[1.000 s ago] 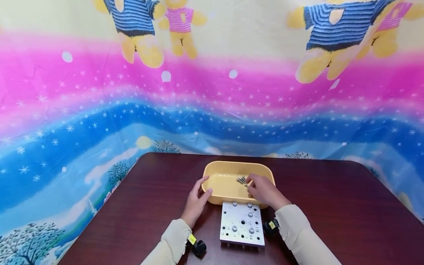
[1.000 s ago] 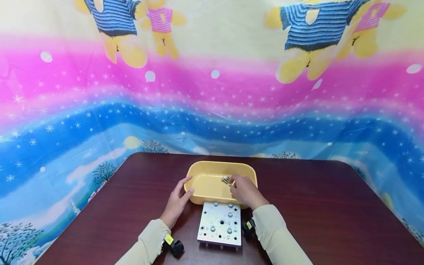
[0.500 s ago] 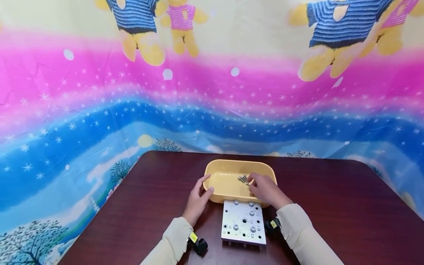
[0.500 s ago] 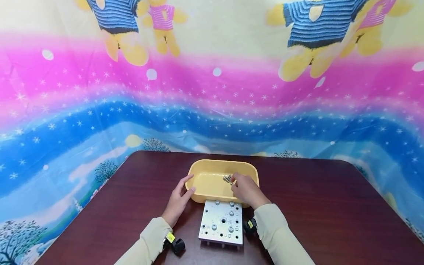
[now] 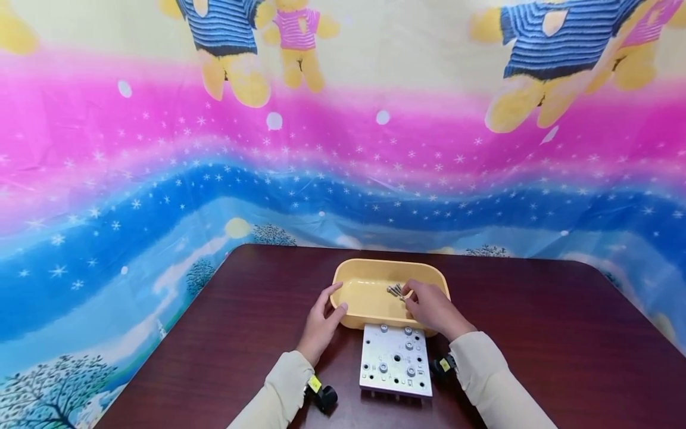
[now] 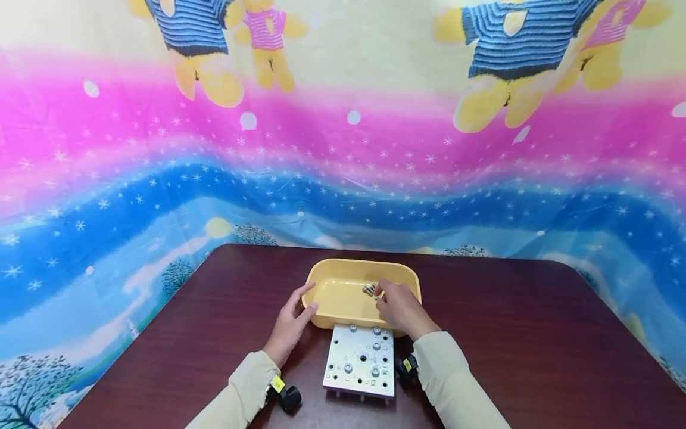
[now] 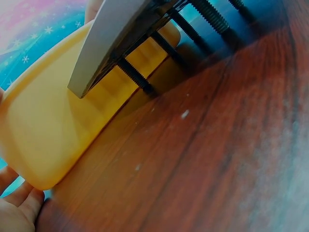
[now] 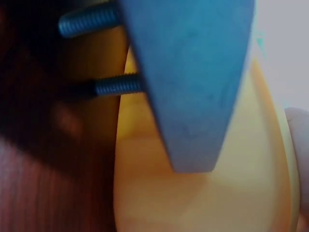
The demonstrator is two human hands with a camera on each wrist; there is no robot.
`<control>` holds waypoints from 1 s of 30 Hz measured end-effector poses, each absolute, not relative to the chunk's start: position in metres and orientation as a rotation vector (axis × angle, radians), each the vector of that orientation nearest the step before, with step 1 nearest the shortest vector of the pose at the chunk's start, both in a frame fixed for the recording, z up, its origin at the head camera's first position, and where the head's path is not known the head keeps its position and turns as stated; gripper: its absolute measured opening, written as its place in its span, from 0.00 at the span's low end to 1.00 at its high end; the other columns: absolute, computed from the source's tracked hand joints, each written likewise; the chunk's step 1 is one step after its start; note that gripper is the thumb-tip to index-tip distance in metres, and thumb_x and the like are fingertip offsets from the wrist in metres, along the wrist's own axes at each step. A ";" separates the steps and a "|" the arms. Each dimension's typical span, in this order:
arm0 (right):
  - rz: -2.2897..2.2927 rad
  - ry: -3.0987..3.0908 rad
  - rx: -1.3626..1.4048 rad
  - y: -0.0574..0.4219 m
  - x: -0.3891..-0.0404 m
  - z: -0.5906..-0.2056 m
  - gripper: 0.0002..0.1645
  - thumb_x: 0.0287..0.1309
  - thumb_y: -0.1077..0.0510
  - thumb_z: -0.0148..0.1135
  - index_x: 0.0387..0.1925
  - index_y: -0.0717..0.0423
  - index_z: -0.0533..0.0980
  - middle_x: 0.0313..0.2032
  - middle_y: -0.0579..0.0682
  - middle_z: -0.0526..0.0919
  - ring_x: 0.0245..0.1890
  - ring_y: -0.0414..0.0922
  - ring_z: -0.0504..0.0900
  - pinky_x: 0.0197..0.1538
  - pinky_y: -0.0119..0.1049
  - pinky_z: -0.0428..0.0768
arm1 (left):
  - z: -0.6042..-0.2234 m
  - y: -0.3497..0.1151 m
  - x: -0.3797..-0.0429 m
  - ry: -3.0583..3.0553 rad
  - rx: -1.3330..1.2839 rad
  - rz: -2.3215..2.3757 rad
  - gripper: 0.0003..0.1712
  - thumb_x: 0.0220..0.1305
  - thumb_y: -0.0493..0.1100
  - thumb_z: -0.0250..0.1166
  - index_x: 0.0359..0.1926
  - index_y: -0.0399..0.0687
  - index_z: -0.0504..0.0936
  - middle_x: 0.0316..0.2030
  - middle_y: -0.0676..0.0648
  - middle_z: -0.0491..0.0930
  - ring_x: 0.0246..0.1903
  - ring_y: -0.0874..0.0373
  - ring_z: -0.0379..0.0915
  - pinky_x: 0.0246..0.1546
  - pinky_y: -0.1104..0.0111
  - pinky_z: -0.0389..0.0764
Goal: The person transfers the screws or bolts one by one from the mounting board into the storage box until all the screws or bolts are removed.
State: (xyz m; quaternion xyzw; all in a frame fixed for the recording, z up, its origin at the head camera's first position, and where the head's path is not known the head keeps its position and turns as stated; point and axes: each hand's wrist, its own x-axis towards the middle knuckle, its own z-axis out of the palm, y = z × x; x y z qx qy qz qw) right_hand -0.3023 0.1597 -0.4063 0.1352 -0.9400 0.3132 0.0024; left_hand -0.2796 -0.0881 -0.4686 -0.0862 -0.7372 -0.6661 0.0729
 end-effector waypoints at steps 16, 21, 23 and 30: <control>1.017 -2.519 0.529 0.202 -0.275 -0.409 0.14 0.61 0.63 0.59 0.48 0.54 0.81 0.46 0.49 0.83 0.44 0.46 0.80 0.45 0.48 0.80 | -0.469 -0.084 -0.280 -2.208 -0.277 -2.016 0.29 0.68 0.42 0.60 0.69 0.54 0.67 0.67 0.42 0.66 0.63 0.49 0.66 0.57 0.66 0.71; 0.995 -2.515 0.456 0.214 -0.263 -0.410 0.19 0.63 0.59 0.58 0.55 0.52 0.78 0.55 0.50 0.79 0.52 0.50 0.76 0.50 0.48 0.76 | -0.469 -0.086 -0.278 -2.207 -0.260 -2.000 0.28 0.68 0.44 0.59 0.69 0.56 0.67 0.67 0.45 0.66 0.63 0.51 0.66 0.59 0.61 0.70; 0.968 -2.514 0.461 0.218 -0.258 -0.410 0.21 0.62 0.59 0.60 0.57 0.55 0.77 0.57 0.53 0.77 0.58 0.53 0.74 0.56 0.53 0.73 | -0.469 -0.087 -0.278 -2.200 -0.268 -2.007 0.29 0.69 0.45 0.58 0.69 0.55 0.66 0.68 0.46 0.64 0.64 0.50 0.64 0.60 0.60 0.69; 0.853 -2.618 0.462 0.230 -0.245 -0.406 0.29 0.63 0.51 0.62 0.63 0.57 0.71 0.66 0.60 0.67 0.65 0.62 0.64 0.59 0.65 0.64 | -0.462 -0.094 -0.277 -2.152 -0.324 -2.018 0.30 0.71 0.41 0.54 0.72 0.52 0.61 0.72 0.45 0.57 0.69 0.47 0.55 0.65 0.56 0.62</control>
